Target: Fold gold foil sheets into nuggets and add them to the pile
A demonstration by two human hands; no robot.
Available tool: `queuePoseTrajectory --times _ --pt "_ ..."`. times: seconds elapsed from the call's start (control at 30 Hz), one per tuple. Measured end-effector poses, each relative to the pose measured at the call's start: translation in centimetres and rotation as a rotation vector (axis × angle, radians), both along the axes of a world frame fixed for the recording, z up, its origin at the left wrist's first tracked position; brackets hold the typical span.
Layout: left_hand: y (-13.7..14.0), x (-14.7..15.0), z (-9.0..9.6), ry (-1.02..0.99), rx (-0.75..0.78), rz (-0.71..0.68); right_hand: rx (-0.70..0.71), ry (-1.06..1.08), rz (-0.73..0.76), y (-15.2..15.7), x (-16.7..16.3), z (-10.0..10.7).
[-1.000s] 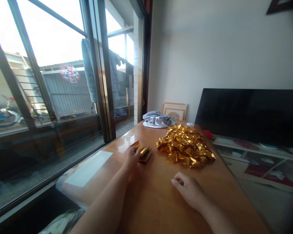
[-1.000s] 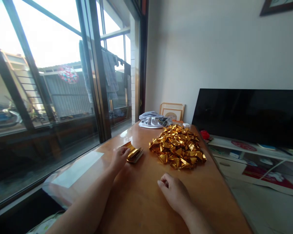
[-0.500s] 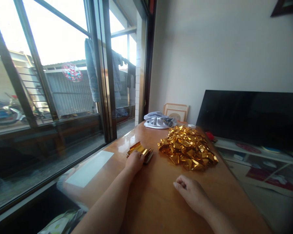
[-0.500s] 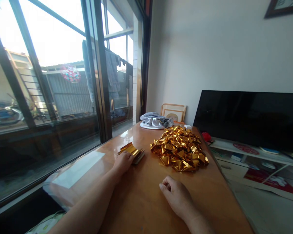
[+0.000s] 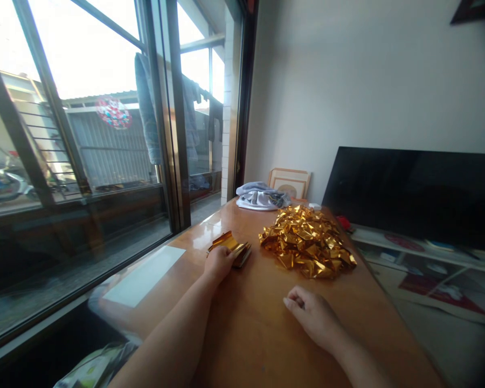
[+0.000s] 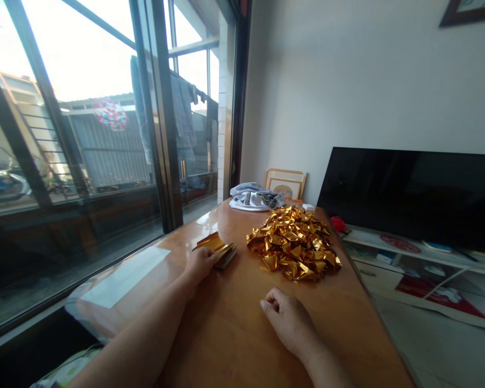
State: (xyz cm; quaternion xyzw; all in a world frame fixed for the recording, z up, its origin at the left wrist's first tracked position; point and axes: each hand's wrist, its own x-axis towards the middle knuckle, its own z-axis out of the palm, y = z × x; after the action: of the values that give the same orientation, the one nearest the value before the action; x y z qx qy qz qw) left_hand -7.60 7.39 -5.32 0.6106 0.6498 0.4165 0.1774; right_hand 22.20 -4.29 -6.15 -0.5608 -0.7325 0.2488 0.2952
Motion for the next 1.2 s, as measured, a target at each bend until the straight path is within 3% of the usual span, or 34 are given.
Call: queuePoseTrajectory --times 0.37,0.67,0.97,1.2 --pt "0.4 -0.3 -1.0 -0.161 -0.027 0.005 -0.01 -0.021 0.004 0.0 0.1 0.1" --pt "-0.7 0.2 1.4 -0.261 0.03 0.015 0.021 -0.044 -0.052 -0.3 -0.7 0.9" --pt "-1.9 0.0 3.7 -0.401 -0.005 0.07 0.02 0.039 -0.08 -0.9 -0.9 2.2" --pt "-1.5 -0.6 3.5 -0.345 -0.003 0.176 -0.041 0.009 -0.128 -0.3 -1.1 2.1"
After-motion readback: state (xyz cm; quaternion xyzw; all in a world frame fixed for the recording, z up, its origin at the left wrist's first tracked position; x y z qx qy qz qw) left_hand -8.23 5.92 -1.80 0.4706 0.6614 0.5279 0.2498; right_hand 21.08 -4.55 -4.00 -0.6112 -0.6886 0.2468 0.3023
